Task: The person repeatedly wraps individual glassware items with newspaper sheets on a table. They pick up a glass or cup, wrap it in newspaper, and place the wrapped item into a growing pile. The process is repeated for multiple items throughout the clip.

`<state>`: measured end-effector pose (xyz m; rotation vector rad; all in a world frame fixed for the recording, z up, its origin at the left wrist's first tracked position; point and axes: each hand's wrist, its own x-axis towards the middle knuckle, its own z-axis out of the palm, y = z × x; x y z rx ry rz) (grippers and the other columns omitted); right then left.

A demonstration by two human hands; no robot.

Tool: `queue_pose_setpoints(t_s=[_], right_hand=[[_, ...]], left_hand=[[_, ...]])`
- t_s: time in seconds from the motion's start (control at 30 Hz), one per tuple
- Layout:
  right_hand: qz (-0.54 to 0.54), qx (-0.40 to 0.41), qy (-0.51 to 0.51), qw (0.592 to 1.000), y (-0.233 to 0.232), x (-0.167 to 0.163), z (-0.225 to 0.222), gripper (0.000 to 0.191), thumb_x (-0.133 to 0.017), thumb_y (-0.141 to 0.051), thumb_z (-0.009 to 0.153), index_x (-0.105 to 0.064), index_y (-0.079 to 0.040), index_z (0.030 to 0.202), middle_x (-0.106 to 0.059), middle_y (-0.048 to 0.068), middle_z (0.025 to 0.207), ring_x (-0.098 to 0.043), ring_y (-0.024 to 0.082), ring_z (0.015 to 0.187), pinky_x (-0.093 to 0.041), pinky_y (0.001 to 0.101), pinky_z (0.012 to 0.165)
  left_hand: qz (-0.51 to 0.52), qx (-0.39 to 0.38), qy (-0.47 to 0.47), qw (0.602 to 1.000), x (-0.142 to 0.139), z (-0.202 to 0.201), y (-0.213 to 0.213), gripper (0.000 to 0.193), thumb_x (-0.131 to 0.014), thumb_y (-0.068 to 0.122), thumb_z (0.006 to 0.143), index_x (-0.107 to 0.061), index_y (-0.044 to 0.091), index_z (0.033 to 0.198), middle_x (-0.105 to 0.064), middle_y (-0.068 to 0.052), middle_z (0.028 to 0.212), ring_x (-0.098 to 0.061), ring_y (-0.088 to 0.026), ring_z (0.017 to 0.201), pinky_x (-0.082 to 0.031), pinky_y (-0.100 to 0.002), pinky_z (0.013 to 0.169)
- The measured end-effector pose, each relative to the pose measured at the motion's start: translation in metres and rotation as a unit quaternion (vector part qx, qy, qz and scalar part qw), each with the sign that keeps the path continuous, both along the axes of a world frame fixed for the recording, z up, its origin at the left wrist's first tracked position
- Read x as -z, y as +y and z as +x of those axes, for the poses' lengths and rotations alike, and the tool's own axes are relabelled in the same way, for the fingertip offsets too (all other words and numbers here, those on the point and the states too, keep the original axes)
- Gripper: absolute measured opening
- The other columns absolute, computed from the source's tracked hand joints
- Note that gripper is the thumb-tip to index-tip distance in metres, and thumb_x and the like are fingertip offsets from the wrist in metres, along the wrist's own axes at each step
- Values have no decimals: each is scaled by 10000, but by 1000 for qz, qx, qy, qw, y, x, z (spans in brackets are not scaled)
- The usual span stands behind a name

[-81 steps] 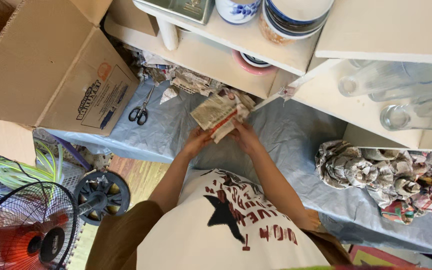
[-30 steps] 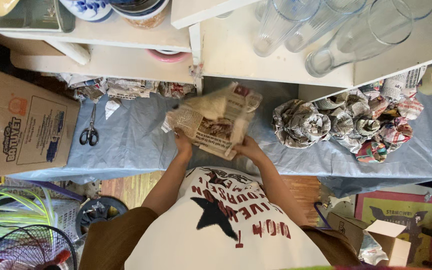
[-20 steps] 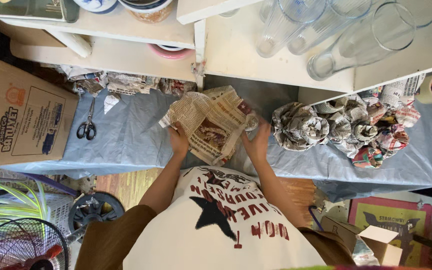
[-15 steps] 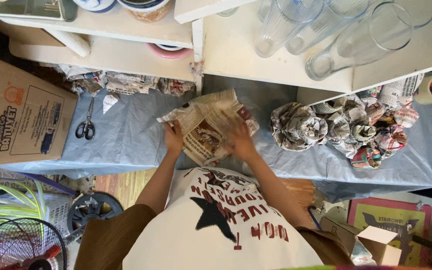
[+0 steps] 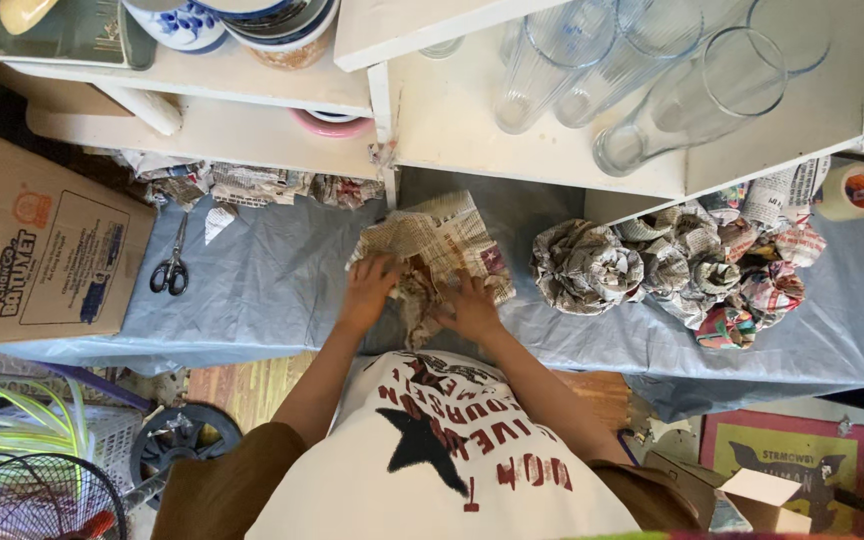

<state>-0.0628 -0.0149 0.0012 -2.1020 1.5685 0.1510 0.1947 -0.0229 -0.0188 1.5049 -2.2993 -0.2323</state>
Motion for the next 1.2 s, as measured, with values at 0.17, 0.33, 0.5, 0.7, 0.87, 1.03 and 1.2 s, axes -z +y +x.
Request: queue_pose_setpoints(t_s=[0.17, 0.33, 0.5, 0.7, 0.87, 1.03, 1.2], right_hand=[[-33, -63, -12, 997, -12, -15, 4, 798, -621, -685, 900, -425, -291, 1566, -281, 188, 1614, -241, 474, 1487, -155, 738, 1178], [14, -99, -65, 993, -18, -6, 16, 809, -660, -647, 834, -441, -301, 1532, -220, 165, 1653, -194, 492, 1483, -207, 684, 1151], [10, -67, -144, 987, -21, -5, 20, 738, -735, -479, 834, -502, -213, 1481, -295, 176, 1603, -250, 439, 1465, -265, 627, 1136], [-24, 31, -331, 943, -41, -61, 13, 422, -668, -219, 966, -612, -97, 1366, -659, 134, 1304, -633, 271, 1211, -537, 427, 1040], [-141, 91, -514, 841, -80, -148, 32, 279, -613, -45, 1047, -601, -58, 1326, -700, 114, 1291, -710, 256, 1217, -601, 397, 1067], [-263, 66, -498, 824, -155, -205, 69, 666, -568, -7, 1083, -205, -75, 1637, -283, 213, 1698, -368, 330, 1576, -425, 484, 1268], [-325, 147, -495, 793, -249, -211, 106, 838, -753, -70, 1013, -150, -45, 1595, -260, 219, 1625, -305, 434, 1523, -357, 522, 1195]], left_hand=[[90, 69, 57, 992, -32, -2, -10, 421, -611, 169, 878, -695, 200, 1288, -596, -12, 1398, -508, -248, 1358, -285, -522, 1187], [210, -9, 43, 977, -14, 13, -11, 494, -528, 460, 995, -620, 173, 1387, -555, -30, 1487, -496, -231, 1399, -290, -591, 1204], [257, -38, 0, 966, 17, -4, -4, 761, -544, 594, 946, -351, 187, 1560, -255, -160, 1644, -184, -376, 1526, -109, -709, 1149], [236, -40, -75, 968, 33, -14, 1, 986, -562, 707, 891, -147, 230, 1647, -30, -211, 1700, 37, -395, 1567, 39, -682, 1182], [222, -20, -69, 972, 35, 1, -6, 1014, -554, 747, 859, -142, 258, 1646, 19, -181, 1716, 61, -378, 1576, 67, -647, 1202], [190, -3, -49, 981, 34, 8, -5, 1001, -542, 756, 880, -145, 251, 1649, 10, -185, 1708, 55, -379, 1573, 73, -655, 1198], [206, -2, -60, 977, 29, 13, -5, 1015, -550, 766, 868, -141, 265, 1650, 8, -168, 1718, 51, -362, 1582, 66, -638, 1209]])
